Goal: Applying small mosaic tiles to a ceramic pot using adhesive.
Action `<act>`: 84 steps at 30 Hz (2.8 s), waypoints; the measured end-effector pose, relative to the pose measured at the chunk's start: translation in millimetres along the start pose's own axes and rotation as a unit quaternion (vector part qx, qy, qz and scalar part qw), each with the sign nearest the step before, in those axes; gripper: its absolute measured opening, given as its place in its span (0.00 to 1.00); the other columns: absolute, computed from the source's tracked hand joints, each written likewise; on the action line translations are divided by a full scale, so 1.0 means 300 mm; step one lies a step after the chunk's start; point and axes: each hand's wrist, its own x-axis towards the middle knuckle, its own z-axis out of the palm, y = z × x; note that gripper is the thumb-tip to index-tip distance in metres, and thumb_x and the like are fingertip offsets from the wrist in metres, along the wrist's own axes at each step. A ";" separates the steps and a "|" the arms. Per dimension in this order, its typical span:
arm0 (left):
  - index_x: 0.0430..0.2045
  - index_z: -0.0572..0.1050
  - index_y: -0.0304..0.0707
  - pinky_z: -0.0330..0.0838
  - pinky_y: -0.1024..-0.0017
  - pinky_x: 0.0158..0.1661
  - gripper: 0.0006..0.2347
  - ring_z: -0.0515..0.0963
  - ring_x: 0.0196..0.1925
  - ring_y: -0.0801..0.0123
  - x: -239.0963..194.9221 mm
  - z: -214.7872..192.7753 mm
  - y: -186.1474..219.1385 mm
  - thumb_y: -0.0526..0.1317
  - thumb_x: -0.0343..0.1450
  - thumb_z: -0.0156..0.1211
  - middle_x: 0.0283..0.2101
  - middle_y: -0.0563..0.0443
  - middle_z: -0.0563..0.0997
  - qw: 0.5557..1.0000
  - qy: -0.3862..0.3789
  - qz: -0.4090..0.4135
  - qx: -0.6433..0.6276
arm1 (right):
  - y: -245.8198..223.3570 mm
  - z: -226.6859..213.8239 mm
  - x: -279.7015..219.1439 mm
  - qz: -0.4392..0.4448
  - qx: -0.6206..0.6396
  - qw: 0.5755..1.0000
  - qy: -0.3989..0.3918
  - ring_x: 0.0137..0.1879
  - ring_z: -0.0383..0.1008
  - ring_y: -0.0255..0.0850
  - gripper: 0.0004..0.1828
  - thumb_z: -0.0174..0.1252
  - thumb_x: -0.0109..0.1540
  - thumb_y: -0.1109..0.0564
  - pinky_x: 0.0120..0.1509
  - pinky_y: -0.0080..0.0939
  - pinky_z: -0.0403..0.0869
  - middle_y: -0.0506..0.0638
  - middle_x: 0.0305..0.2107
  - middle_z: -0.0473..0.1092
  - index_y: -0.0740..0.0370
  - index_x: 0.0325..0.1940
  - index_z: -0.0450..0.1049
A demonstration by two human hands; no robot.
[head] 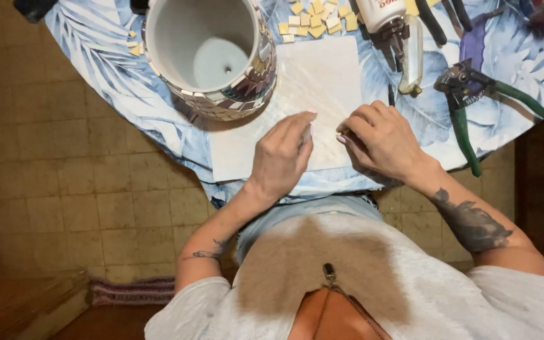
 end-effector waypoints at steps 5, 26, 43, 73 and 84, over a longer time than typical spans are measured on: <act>0.33 0.70 0.28 0.73 0.72 0.34 0.08 0.77 0.34 0.60 -0.013 0.030 -0.002 0.29 0.62 0.52 0.31 0.42 0.74 0.999 -0.028 -0.015 -0.008 | 0.016 0.029 -0.007 0.018 0.008 1.000 0.002 0.32 0.66 0.44 0.03 0.54 0.53 0.60 0.34 0.39 0.65 0.50 0.24 0.65 0.61 0.30 0.69; 0.34 0.71 0.29 0.73 0.72 0.33 0.08 0.78 0.34 0.61 0.003 0.087 0.048 0.28 0.63 0.52 0.32 0.43 0.76 0.984 0.026 -0.070 -0.160 | -0.046 0.019 0.015 0.288 0.600 0.739 0.107 0.27 0.70 0.39 0.09 0.53 0.55 0.67 0.31 0.37 0.73 0.59 0.23 0.66 0.74 0.35 0.62; 0.33 0.72 0.29 0.74 0.72 0.32 0.08 0.78 0.33 0.61 0.019 0.099 0.063 0.29 0.62 0.54 0.30 0.42 0.77 0.975 0.044 -0.091 -0.198 | -0.055 -0.013 0.005 0.263 0.541 0.792 0.109 0.29 0.68 0.36 0.10 0.48 0.59 0.62 0.36 0.36 0.72 0.56 0.24 0.67 0.70 0.41 0.59; 0.34 0.70 0.26 0.72 0.68 0.34 0.12 0.77 0.36 0.55 -0.009 0.067 0.042 0.33 0.60 0.58 0.33 0.37 0.75 0.999 0.018 0.015 -0.023 | -0.032 -0.057 0.041 0.167 0.314 0.934 0.013 0.17 0.65 0.40 0.09 0.47 0.59 0.61 0.19 0.35 0.65 0.55 0.10 0.63 0.66 0.26 0.68; 0.37 0.72 0.34 0.50 0.52 0.54 0.17 0.70 0.49 0.53 -0.089 0.079 -0.040 0.48 0.61 0.54 0.42 0.39 0.73 0.987 -0.087 0.072 0.117 | 0.067 0.056 -0.005 -0.083 -0.136 0.987 0.035 0.24 0.59 0.42 0.04 0.47 0.53 0.60 0.26 0.36 0.62 0.48 0.17 0.54 0.58 0.23 0.63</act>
